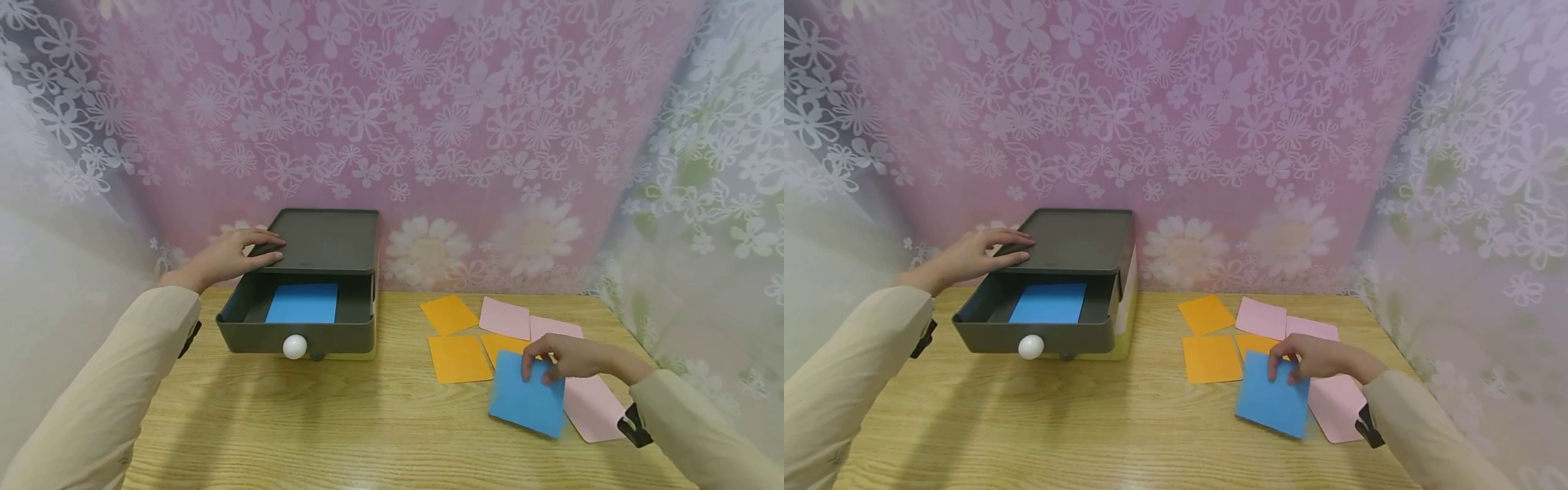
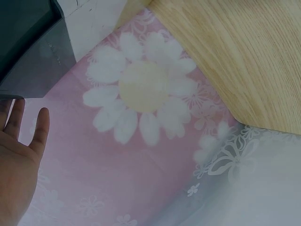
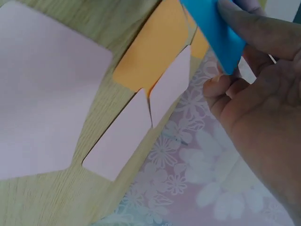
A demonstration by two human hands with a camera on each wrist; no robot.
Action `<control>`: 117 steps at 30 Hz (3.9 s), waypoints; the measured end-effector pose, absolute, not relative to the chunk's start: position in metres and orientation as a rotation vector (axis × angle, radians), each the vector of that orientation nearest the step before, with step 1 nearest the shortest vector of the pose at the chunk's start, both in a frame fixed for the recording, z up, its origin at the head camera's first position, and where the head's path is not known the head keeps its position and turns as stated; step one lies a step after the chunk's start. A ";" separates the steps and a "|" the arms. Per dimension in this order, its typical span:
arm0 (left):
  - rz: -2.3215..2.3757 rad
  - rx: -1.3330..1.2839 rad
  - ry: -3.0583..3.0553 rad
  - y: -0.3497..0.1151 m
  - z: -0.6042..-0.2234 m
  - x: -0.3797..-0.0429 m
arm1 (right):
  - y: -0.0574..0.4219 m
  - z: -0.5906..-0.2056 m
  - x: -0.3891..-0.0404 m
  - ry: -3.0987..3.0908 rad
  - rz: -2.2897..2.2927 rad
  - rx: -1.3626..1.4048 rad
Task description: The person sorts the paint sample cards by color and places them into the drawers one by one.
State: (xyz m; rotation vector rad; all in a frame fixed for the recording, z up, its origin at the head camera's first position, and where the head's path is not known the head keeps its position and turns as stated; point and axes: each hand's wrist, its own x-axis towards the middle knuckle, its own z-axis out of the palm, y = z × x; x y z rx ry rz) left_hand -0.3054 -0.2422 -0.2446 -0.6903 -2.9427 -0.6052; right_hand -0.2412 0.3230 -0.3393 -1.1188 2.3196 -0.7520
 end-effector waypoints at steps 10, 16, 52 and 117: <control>-0.612 -0.711 -2.931 -0.242 -0.244 -0.307 | 0.304 -0.323 -0.249 2.248 -1.055 -0.921; -0.619 -0.715 -2.926 -0.242 -0.244 -0.308 | 0.280 -0.304 -0.251 2.146 -1.294 -0.813; -0.610 -0.712 -2.916 -0.244 -0.249 -0.310 | 0.046 -0.237 -0.237 1.693 -1.747 -0.416; -0.615 -0.711 -2.912 -0.242 -0.245 -0.307 | 0.037 -0.229 -0.197 1.524 -1.890 -0.529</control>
